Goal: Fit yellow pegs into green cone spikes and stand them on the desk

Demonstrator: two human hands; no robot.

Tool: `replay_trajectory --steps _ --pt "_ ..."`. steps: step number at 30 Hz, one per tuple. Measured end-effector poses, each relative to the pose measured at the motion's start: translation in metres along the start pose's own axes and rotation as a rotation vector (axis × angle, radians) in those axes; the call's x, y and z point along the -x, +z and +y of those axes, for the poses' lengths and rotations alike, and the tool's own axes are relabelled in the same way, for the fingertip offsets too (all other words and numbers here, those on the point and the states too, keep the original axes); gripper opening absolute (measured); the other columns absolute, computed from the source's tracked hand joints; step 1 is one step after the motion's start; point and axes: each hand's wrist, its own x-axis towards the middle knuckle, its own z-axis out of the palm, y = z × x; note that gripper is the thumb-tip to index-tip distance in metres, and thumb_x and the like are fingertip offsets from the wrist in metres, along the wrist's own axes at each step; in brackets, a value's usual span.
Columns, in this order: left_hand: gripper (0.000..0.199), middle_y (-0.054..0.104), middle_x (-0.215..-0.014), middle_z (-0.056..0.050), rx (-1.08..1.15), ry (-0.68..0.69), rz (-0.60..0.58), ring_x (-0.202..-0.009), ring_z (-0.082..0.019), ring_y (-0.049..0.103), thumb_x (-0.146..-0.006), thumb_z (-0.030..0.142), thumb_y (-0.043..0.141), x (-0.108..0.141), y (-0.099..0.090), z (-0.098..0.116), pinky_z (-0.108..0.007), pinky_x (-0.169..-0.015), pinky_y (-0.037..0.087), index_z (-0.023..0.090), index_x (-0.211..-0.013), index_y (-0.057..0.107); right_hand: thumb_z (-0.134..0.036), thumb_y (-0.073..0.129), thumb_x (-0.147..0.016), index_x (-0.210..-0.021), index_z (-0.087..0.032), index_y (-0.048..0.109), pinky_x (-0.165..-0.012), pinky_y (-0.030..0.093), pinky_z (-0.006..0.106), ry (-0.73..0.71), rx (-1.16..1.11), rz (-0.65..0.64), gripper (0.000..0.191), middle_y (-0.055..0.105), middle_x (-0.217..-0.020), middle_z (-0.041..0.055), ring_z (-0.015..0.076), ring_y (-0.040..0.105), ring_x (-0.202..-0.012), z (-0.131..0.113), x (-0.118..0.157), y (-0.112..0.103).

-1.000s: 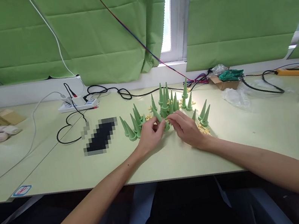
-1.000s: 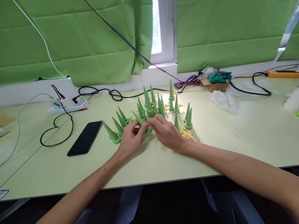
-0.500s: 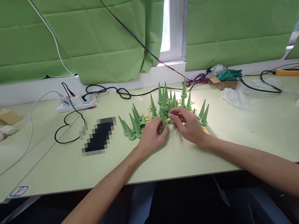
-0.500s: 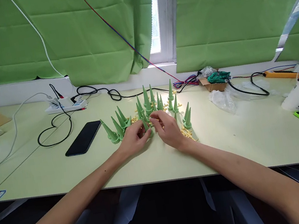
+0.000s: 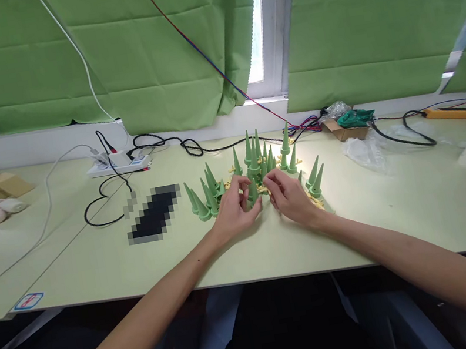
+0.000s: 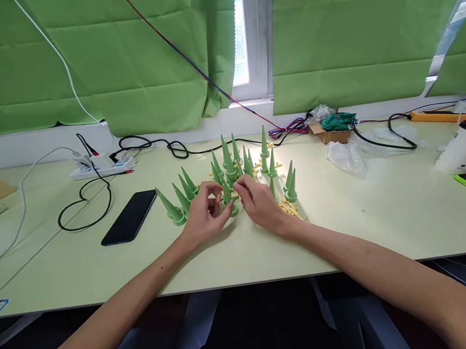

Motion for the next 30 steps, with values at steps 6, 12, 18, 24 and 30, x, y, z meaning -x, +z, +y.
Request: replay_trajectory --steps 6,12,18,24,30 --pt "0.015 0.037 -0.063 0.007 -0.087 0.175 0.096 -0.050 -0.008 0.034 -0.087 0.029 0.059 0.0026 0.0025 -0.0061 -0.024 -0.052 0.030 0.021 -0.090 0.047 -0.048 0.034 -0.101 -0.086 -0.024 0.041 -0.052 0.039 0.026 -0.005 -0.050 0.028 0.029 0.041 -0.064 -0.0039 0.0130 0.046 -0.052 0.0008 0.0004 0.0014" --pt "0.014 0.051 -0.065 0.002 -0.162 0.268 0.017 -0.055 -0.010 0.042 -0.094 0.030 0.054 0.0011 0.0021 -0.0078 -0.025 -0.057 0.036 0.019 -0.088 0.058 -0.049 0.034 -0.101 -0.087 -0.024 0.041 -0.048 0.039 0.025 0.037 -0.117 -0.021 0.029 0.041 -0.062 -0.0047 0.0120 0.046 -0.049 -0.0026 0.0022 0.0013" --pt "0.015 0.058 -0.072 0.000 -0.165 0.265 -0.002 -0.058 -0.010 0.046 -0.096 0.027 0.050 0.0004 0.0015 -0.0072 -0.024 -0.058 0.038 0.018 -0.093 0.061 -0.049 0.036 -0.101 -0.087 -0.024 0.040 -0.045 0.036 0.025 0.047 -0.207 -0.058 0.029 0.039 -0.056 -0.0072 0.0113 0.045 -0.043 -0.0053 0.0033 0.0016" --pt "0.016 0.059 -0.072 -0.001 -0.139 0.265 0.055 -0.059 -0.010 0.049 -0.098 0.024 0.047 -0.0008 0.0016 -0.0089 -0.023 -0.057 0.038 0.017 -0.089 0.059 -0.046 0.036 -0.103 -0.087 -0.022 0.047 -0.050 0.041 0.026 -0.091 -0.196 -0.016 0.031 0.051 -0.060 -0.0043 0.0105 0.049 -0.045 -0.0014 0.0030 0.0024" --pt "0.017 0.055 -0.070 0.001 -0.104 0.226 0.084 -0.056 -0.009 0.046 -0.099 0.026 0.047 -0.0011 0.0021 -0.0092 -0.023 -0.055 0.038 0.018 -0.088 0.057 -0.042 0.050 -0.098 -0.095 -0.020 0.052 -0.049 0.040 0.026 -0.142 -0.135 -0.017 0.022 0.052 -0.065 -0.0030 0.0110 0.050 -0.050 -0.0010 0.0029 0.0014"
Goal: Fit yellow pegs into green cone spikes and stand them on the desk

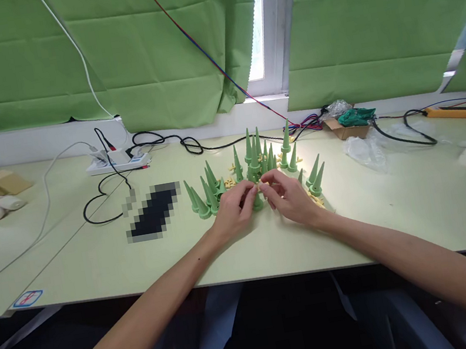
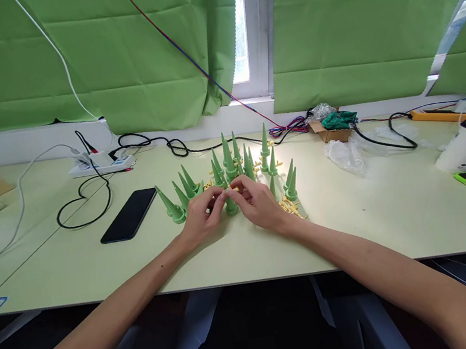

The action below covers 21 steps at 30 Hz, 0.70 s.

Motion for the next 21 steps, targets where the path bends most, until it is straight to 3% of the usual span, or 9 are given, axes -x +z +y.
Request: replay_trajectory --steps 7,15,21 --pt "0.018 0.054 -0.070 0.001 0.002 -0.017 -0.019 -0.058 -0.009 0.046 -0.099 0.028 0.046 0.0004 -0.0003 0.0008 -0.023 -0.056 0.037 0.018 -0.086 0.055 -0.037 0.050 -0.097 -0.088 -0.020 0.051 -0.049 0.039 0.026 -0.041 0.010 0.005 0.019 0.053 -0.070 -0.0015 0.0100 0.049 -0.052 0.0019 -0.0011 0.0001" --pt "0.012 0.045 -0.073 0.005 0.107 -0.166 0.060 -0.049 -0.006 0.040 -0.095 0.031 0.051 -0.0007 -0.0005 0.0027 -0.022 -0.048 0.031 0.021 -0.093 0.046 -0.037 0.051 -0.097 -0.084 -0.021 0.048 -0.047 0.038 0.026 -0.006 0.020 0.100 0.021 0.046 -0.062 -0.0043 0.0105 0.047 -0.049 0.0008 -0.0014 0.0001" --pt "0.019 0.048 -0.081 0.003 0.040 -0.211 -0.070 -0.049 -0.006 0.040 -0.088 0.032 0.059 -0.0039 -0.0015 0.0027 -0.023 -0.050 0.033 0.021 -0.100 0.048 -0.035 0.052 -0.096 -0.083 -0.021 0.048 -0.048 0.038 0.026 -0.004 0.033 0.163 0.020 0.049 -0.065 -0.0031 0.0104 0.047 -0.051 0.0037 -0.0020 -0.0004"
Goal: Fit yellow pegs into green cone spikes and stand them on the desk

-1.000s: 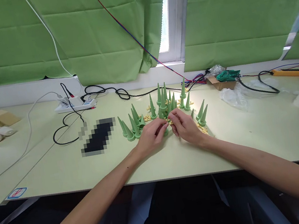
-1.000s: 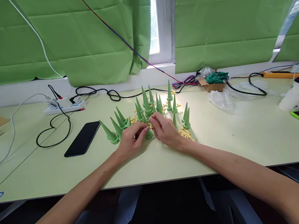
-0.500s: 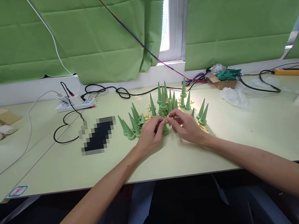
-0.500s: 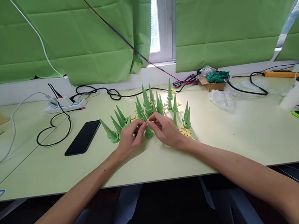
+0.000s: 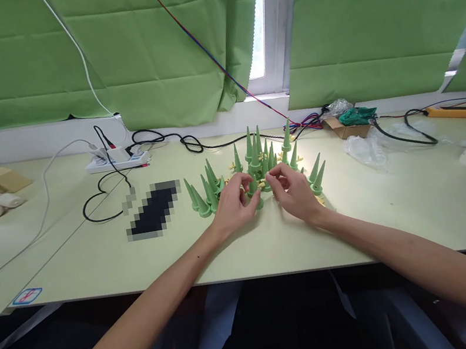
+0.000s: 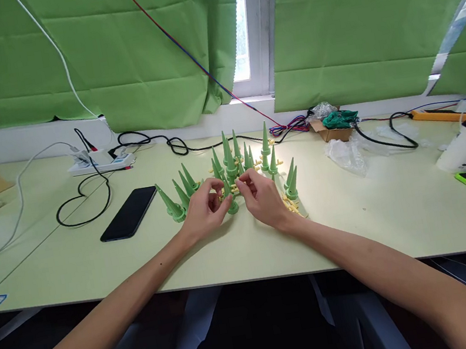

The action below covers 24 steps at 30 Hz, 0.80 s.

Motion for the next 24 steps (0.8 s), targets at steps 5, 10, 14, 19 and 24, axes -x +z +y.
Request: replay_trajectory --steps 5,10,14,19,24 --pt "0.025 0.047 -0.068 0.003 -0.141 -0.021 -0.114 -0.053 -0.009 0.040 -0.086 0.035 0.060 -0.0020 0.0006 -0.0035 -0.026 -0.054 0.032 0.019 -0.076 0.042 -0.035 0.052 -0.096 -0.085 -0.021 0.049 -0.050 0.039 0.027 0.003 -0.006 0.001 0.018 0.051 -0.068 -0.0016 0.0112 0.049 -0.054 0.0003 -0.0008 0.0001" --pt "0.030 0.046 -0.062 0.003 -0.157 -0.041 -0.169 -0.054 -0.011 0.040 -0.087 0.036 0.058 -0.0030 0.0006 -0.0046 -0.027 -0.054 0.031 0.019 -0.069 0.040 -0.036 0.052 -0.096 -0.084 -0.021 0.049 -0.050 0.040 0.027 0.014 -0.026 -0.010 0.019 0.051 -0.067 -0.0021 0.0115 0.049 -0.053 -0.0022 -0.0009 0.0003" --pt "0.032 0.045 -0.058 0.003 -0.120 -0.062 -0.170 -0.051 -0.011 0.039 -0.088 0.037 0.057 -0.0041 -0.0007 -0.0016 -0.026 -0.053 0.030 0.019 -0.067 0.041 -0.037 0.051 -0.096 -0.085 -0.021 0.049 -0.049 0.039 0.027 0.020 -0.017 -0.020 0.020 0.049 -0.065 -0.0031 0.0108 0.047 -0.051 -0.0025 -0.0008 0.0002" --pt "0.038 0.039 -0.054 0.005 0.031 -0.134 -0.089 -0.045 -0.009 0.034 -0.090 0.046 0.056 -0.0056 -0.0005 -0.0018 -0.026 -0.046 0.024 0.020 -0.067 0.040 -0.040 0.051 -0.096 -0.085 -0.021 0.049 -0.048 0.040 0.027 0.016 -0.003 -0.026 0.022 0.049 -0.064 -0.0030 0.0110 0.047 -0.051 -0.0028 -0.0009 -0.0004" --pt "0.036 0.046 -0.063 0.003 0.207 -0.163 0.009 -0.046 -0.008 0.039 -0.091 0.050 0.055 -0.0070 -0.0004 -0.0076 -0.025 -0.044 0.028 0.019 -0.074 0.048 -0.041 0.050 -0.097 -0.084 -0.021 0.049 -0.048 0.039 0.027 0.007 0.014 -0.052 0.023 0.048 -0.064 -0.0026 0.0112 0.046 -0.051 -0.0028 -0.0006 -0.0008"
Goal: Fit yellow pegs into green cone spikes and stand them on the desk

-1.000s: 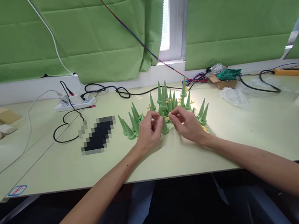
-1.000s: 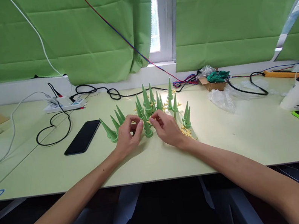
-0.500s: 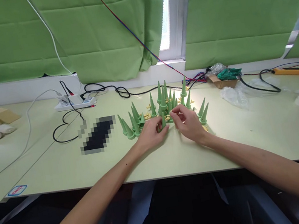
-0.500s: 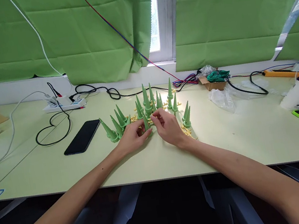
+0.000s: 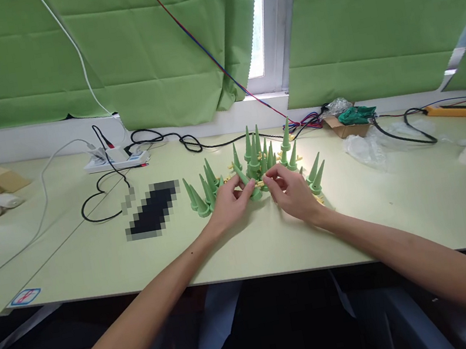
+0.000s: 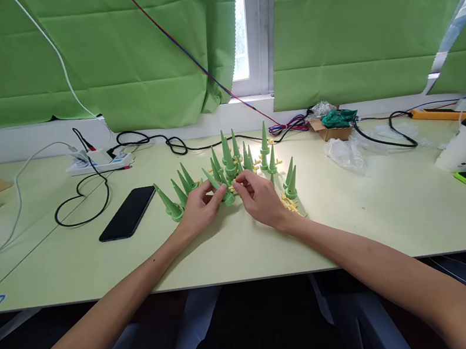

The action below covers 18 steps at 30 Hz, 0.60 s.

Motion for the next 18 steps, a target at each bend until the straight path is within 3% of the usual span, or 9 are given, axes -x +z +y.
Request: replay_trajectory --steps 9,18 --pt "0.040 0.037 -0.058 0.005 0.143 -0.022 -0.016 -0.046 -0.008 0.039 -0.091 0.051 0.056 -0.0005 -0.0028 0.0022 -0.024 -0.044 0.030 0.020 -0.071 0.040 -0.036 0.049 -0.097 -0.083 -0.021 0.051 -0.050 0.037 0.027 -0.035 0.038 -0.043 0.021 0.050 -0.066 -0.0017 0.0110 0.044 -0.052 0.0018 0.0009 -0.0004" --pt "0.034 0.036 -0.059 0.004 0.144 -0.019 -0.047 -0.045 -0.008 0.038 -0.091 0.051 0.056 0.0000 -0.0029 0.0029 -0.024 -0.042 0.030 0.019 -0.079 0.053 -0.035 0.050 -0.097 -0.083 -0.021 0.051 -0.050 0.037 0.027 -0.037 0.038 -0.071 0.020 0.049 -0.062 -0.0027 0.0117 0.044 -0.052 0.0032 0.0011 -0.0002"
